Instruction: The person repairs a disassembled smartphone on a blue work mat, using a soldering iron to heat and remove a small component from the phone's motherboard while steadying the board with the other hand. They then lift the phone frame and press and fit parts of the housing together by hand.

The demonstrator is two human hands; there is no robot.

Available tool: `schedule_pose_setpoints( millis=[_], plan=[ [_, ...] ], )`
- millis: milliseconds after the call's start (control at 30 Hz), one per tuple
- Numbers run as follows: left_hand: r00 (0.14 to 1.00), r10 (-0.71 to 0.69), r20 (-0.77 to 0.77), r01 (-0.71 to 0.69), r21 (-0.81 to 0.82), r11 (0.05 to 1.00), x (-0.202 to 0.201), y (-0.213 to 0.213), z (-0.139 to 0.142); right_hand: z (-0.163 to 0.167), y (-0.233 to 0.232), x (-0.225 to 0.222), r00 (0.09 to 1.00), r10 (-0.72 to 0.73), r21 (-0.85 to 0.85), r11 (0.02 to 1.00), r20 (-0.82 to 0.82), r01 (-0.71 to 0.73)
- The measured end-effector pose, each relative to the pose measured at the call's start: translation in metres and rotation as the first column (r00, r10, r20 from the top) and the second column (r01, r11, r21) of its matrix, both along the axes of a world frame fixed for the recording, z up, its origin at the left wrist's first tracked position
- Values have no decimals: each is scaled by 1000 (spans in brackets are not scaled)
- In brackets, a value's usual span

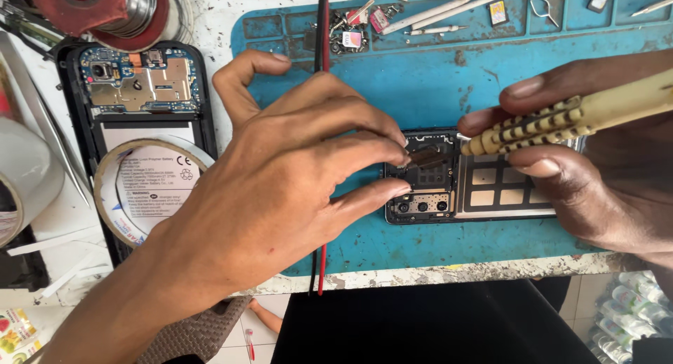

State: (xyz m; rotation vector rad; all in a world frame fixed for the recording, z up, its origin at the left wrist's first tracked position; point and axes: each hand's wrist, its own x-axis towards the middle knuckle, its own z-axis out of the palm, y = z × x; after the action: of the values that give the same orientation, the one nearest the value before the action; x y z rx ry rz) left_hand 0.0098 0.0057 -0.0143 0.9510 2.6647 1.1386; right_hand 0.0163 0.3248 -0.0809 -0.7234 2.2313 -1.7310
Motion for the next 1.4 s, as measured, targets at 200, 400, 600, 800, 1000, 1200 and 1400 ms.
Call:
schedule_pose_setpoints(
  millis=[200,400,600,800,1000,1200,1400],
  plan=[
    [999,1,-35,-1,18,1000,1,-1,-4,14,-19,-9,1000,3,-19,1000,-13,-3],
    [999,4,-49,-4,-6,1000,1,0,-4,18,-25,-6,998,-42,-41,998,49,44],
    [999,11,-42,-11,3,1000,0,0,-4,17,-25,-6,996,-61,-5,998,57,62],
    [999,17,-36,-17,5,1000,0,1,-5,21,-29,-9,996,-28,6,1000,83,28],
    [999,19,-33,-19,16,1000,0,1,-5,13,-29,-9,985,-57,-59,996,161,67],
    [999,22,-26,-22,1,1000,0,2,-4,26,-36,-14,997,17,5,1000,81,-17],
    [999,39,-26,-39,4,999,1,0,-5,10,-24,-9,991,-2,-21,1000,133,5]
  ],
)
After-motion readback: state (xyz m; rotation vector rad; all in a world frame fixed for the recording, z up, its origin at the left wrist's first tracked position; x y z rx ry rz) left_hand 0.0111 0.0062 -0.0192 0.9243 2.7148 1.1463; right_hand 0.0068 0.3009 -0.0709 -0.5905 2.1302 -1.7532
